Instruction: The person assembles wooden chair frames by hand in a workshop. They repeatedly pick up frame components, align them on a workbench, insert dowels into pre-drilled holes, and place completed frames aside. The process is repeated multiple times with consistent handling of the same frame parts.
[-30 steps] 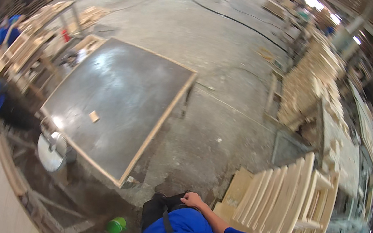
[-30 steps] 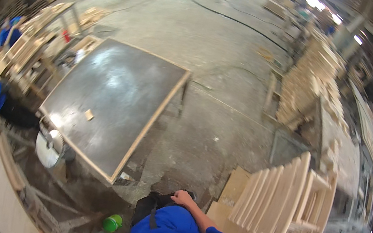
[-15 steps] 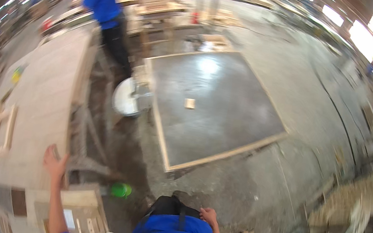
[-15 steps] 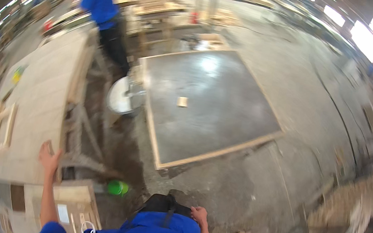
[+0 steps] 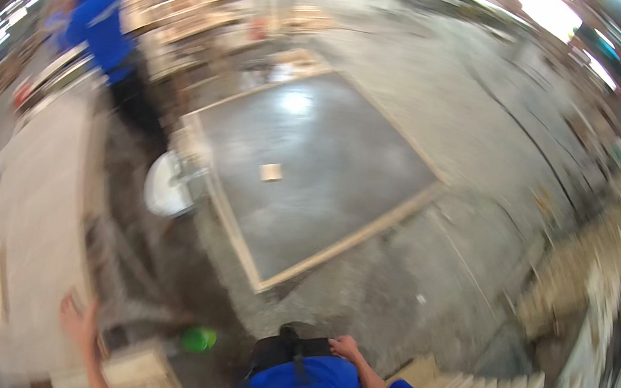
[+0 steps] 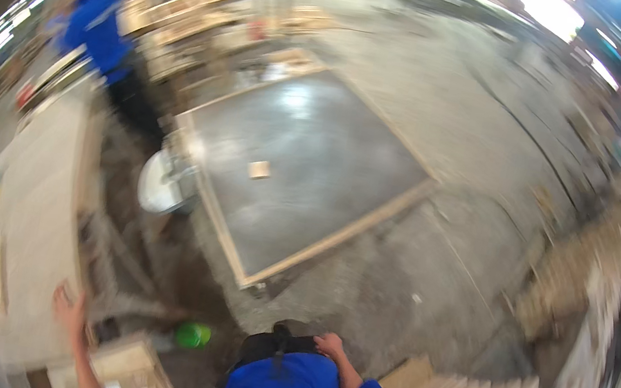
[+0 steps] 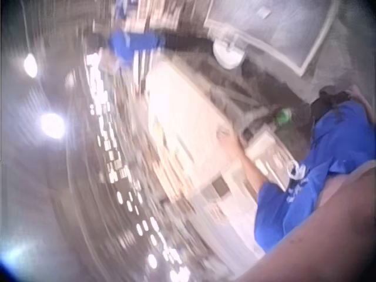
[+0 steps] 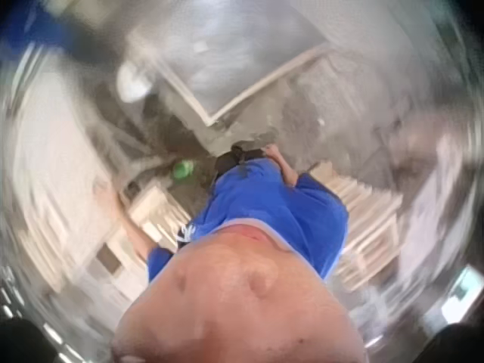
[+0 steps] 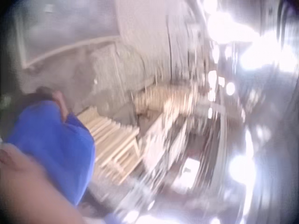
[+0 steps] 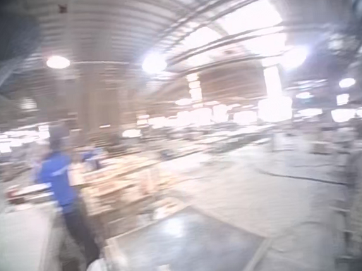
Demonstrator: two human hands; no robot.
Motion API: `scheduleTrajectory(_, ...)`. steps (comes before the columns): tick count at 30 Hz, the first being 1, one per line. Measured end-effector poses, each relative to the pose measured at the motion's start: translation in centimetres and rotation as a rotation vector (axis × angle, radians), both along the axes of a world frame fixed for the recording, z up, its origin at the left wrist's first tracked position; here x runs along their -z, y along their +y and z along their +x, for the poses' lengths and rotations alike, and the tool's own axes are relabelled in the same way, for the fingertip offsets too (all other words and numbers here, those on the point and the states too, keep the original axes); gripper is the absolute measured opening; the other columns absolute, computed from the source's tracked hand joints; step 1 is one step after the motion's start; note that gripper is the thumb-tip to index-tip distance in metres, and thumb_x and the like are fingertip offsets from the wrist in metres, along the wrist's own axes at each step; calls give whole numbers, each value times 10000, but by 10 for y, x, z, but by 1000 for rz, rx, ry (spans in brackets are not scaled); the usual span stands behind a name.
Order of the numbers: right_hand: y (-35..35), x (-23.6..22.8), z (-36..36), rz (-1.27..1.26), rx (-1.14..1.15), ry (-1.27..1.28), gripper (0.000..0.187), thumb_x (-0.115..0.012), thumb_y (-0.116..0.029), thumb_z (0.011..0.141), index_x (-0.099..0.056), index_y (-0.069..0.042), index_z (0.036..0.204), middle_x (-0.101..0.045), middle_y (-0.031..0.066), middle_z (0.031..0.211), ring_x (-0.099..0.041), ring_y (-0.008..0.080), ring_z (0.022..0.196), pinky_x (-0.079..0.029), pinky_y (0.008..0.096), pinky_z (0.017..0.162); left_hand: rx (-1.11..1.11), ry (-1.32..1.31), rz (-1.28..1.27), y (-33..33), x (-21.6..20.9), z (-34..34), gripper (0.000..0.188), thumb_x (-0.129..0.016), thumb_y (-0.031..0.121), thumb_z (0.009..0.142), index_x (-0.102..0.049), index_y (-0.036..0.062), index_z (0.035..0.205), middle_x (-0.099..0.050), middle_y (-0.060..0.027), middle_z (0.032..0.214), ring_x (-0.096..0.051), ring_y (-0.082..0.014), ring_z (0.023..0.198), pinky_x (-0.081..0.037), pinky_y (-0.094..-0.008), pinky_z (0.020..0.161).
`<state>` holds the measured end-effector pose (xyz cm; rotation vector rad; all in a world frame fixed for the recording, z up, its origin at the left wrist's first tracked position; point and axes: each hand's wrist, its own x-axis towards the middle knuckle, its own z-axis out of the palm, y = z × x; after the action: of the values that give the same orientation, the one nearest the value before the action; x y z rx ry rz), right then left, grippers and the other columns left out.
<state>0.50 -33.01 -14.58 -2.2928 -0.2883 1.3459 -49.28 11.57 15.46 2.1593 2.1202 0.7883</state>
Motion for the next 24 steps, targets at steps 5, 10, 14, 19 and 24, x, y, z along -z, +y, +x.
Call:
scheduleTrajectory(5,-32,15,-1,69,260,-55,358,-604,-352,856,-713,-28,751,-671,60,621,-637,171,531,-538,315,536,38,337,-206,-21,-40,34,782,-529,615,877,-442,30,1388,-411,-196,1433,-428,-375,1277,-361,-488,1046)
scheduleTrajectory(10,-59,6,-28,16,407,-64,368,-616,-379,809,-718,-43,700,-679,68,622,-657,189,553,-543,319,569,53,379,-146,-10,-50,40,841,-485,698,851,-475,34,1368,-476,-179,1386,-446,-351,1268,-373,-475,1030)
scheduleTrajectory(14,-81,3,-43,-53,416,-81,369,-619,-389,793,-716,-55,673,-681,68,622,-665,195,566,-546,319,594,53,397,-171,-20,-62,50,827,-486,691,856,-486,36,1360,-491,-177,1373,-456,-344,1262,-382,-451,1029)
scheduleTrajectory(19,-89,3,-46,-10,447,-92,352,-612,-375,796,-720,-61,680,-684,72,629,-664,203,564,-545,326,607,47,387,-213,-24,-69,52,810,-489,678,864,-490,35,1357,-494,-175,1371,-466,-346,1253,-384,-442,1031)
scheduleTrajectory(24,-87,2,-40,32,497,-84,342,-632,-376,793,-732,-59,710,-691,86,655,-673,211,594,-549,340,634,38,452,-205,-31,-74,59,813,-495,668,867,-489,17,1353,-492,-184,1372,-465,-345,1256,-381,-445,1035)
